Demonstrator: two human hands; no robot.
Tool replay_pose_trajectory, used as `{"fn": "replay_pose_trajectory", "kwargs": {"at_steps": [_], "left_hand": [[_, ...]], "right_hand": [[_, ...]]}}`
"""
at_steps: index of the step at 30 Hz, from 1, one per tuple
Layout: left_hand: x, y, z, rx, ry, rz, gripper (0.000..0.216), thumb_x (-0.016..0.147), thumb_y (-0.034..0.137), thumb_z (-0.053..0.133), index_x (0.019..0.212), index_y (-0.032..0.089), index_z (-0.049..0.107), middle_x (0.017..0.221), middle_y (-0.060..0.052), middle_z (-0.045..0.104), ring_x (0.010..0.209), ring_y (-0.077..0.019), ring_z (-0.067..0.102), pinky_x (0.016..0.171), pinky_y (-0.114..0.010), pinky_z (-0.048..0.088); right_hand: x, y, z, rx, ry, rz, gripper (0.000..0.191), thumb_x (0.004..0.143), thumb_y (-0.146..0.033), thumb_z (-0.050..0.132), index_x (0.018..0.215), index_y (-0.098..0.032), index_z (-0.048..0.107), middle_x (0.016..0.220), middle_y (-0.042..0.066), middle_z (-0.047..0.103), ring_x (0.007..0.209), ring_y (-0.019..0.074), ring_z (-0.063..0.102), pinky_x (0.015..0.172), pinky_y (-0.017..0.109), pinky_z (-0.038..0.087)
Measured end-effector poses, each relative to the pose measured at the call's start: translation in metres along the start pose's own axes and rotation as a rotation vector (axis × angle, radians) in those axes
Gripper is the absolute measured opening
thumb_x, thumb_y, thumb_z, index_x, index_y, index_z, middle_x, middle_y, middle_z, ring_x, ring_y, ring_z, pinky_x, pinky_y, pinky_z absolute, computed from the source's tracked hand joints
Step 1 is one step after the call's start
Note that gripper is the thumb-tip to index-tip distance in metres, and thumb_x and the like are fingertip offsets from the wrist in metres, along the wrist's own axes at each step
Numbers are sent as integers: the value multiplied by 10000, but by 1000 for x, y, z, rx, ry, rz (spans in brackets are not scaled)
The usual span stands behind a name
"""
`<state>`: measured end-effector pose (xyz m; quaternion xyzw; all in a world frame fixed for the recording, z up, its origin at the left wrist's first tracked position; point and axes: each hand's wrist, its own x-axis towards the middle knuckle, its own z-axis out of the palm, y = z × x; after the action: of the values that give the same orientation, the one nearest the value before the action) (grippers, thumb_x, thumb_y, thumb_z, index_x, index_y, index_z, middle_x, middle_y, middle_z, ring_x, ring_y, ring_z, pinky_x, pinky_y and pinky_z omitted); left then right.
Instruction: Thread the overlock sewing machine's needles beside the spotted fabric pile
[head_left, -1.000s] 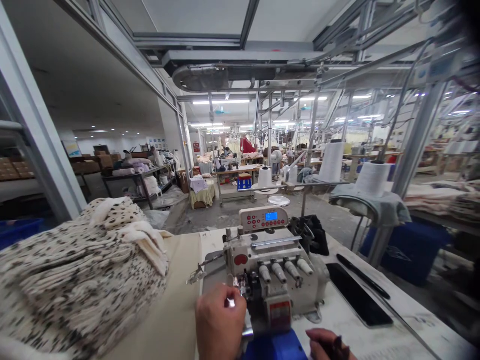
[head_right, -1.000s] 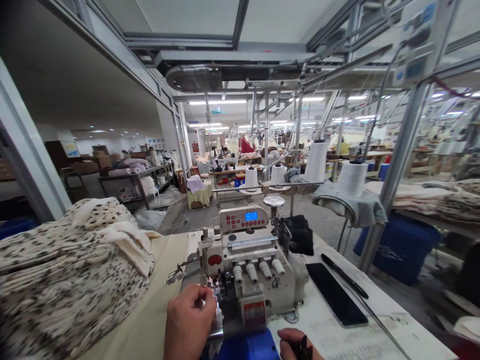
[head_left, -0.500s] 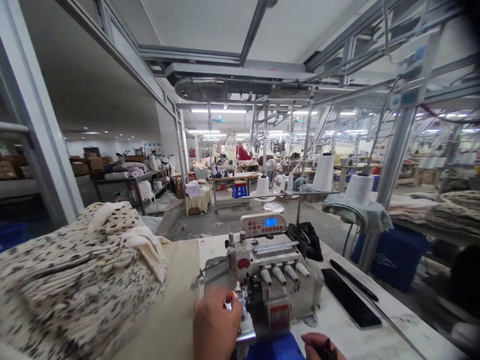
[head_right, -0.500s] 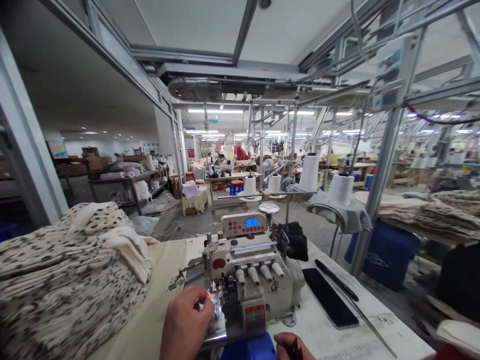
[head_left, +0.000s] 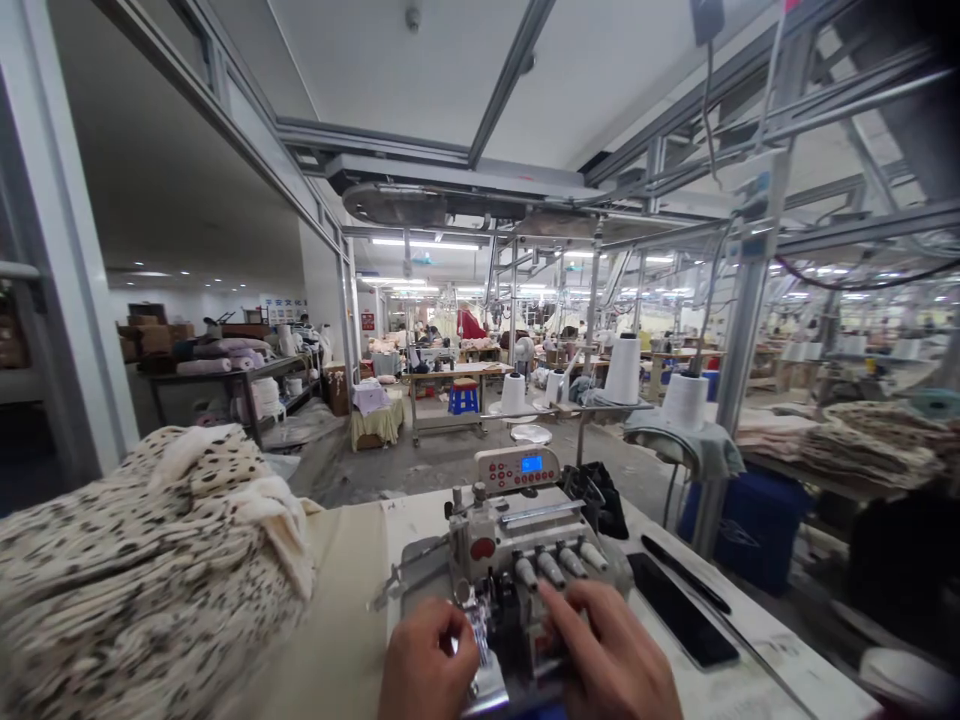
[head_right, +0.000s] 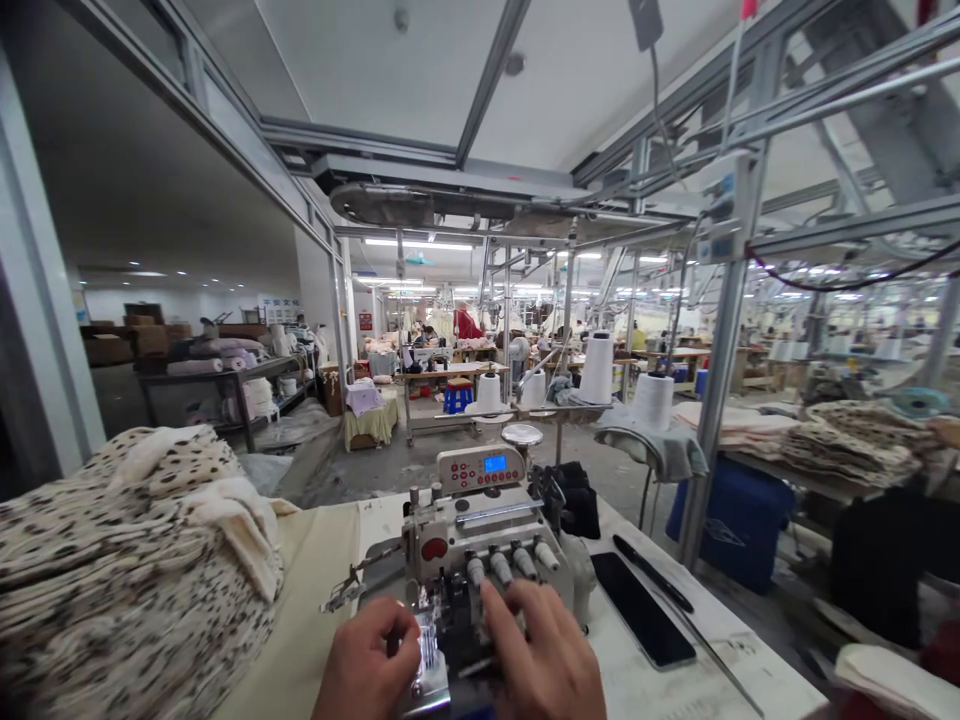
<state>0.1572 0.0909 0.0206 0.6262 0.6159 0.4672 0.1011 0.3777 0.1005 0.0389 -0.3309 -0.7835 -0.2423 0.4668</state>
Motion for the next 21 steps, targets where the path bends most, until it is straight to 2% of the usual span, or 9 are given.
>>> {"fn": "replay_pose_trajectory", "kwargs": {"at_steps": [2, 5, 7, 10, 15, 21], "left_hand": [[-1, -3, 2, 15, 38, 32, 202, 802, 243, 498, 621, 200, 577, 649, 15, 570, 628, -146, 543, 628, -272, 369], [-1, -10, 5, 45, 68, 87, 198, 802, 233, 494, 618, 200, 560, 654, 16, 556, 635, -141, 541, 634, -266, 372], [0, -15, 8, 45, 72, 117, 194, 797, 216, 482, 621, 200, 562, 654, 16, 557, 636, -140, 545, 639, -262, 377], [2, -20, 11, 48, 83, 144, 190, 790, 197, 470, 633, 201, 579, 659, 14, 569, 640, -143, 550, 639, -261, 380], [1, -24, 13, 40, 90, 164, 204, 804, 227, 478, 628, 199, 579, 648, 14, 564, 636, -144, 551, 643, -264, 383], [0, -25, 9, 12, 94, 184, 201, 790, 201, 482, 602, 196, 555, 631, 12, 555, 617, -137, 546, 621, -251, 390]], "right_hand": [[23, 0, 2, -163, -65, -14, 455, 803, -102, 657, 1257, -108, 624, 1008, 116, 638, 862, 245, 591, 757, 352, 502], [41, -2, 13, -273, -160, 30, 405, 699, -90, 721, 1098, -137, 674, 924, 71, 645, 786, 247, 551, 703, 366, 444], [45, -4, 21, -303, -175, 32, 291, 710, -93, 738, 984, -177, 680, 854, 39, 633, 740, 231, 527, 672, 361, 393], [47, -6, 28, -319, -125, 26, 159, 761, -125, 755, 860, -200, 655, 808, 26, 619, 722, 226, 508, 662, 365, 342], [48, -8, 31, -330, -98, 35, 250, 691, -104, 803, 704, -232, 588, 731, 18, 594, 677, 231, 484, 641, 365, 310], [49, -9, 28, -334, -138, 61, 274, 623, -66, 793, 674, -237, 585, 722, 4, 622, 678, 216, 534, 623, 339, 337]]}}
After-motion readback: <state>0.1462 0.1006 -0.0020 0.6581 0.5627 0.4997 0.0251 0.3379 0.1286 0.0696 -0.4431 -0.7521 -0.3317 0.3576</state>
